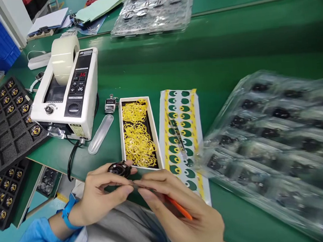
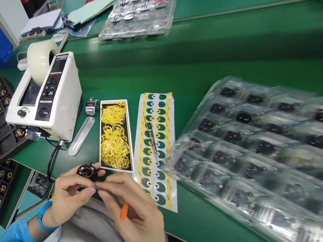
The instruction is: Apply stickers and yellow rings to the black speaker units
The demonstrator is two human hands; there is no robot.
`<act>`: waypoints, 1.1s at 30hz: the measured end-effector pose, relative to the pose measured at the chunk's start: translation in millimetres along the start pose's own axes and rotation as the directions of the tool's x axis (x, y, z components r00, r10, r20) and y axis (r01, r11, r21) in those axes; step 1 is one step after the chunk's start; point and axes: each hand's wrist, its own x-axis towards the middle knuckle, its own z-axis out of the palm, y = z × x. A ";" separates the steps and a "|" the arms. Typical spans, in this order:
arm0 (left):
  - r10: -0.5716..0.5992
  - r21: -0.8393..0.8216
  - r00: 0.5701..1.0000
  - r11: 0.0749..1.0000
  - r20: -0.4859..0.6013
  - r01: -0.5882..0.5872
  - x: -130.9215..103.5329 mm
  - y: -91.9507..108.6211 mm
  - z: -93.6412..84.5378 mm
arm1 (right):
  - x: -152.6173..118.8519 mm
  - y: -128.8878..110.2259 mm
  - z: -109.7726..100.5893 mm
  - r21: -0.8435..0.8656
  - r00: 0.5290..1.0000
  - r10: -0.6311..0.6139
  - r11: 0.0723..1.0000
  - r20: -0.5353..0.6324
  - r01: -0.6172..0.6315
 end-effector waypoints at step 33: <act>-0.164 0.216 0.973 0.968 0.160 0.128 -13.8 1.6 -10.2 | 31.0 10.4 -14.9 -0.011 0.947 0.236 0.971 0.218 -0.239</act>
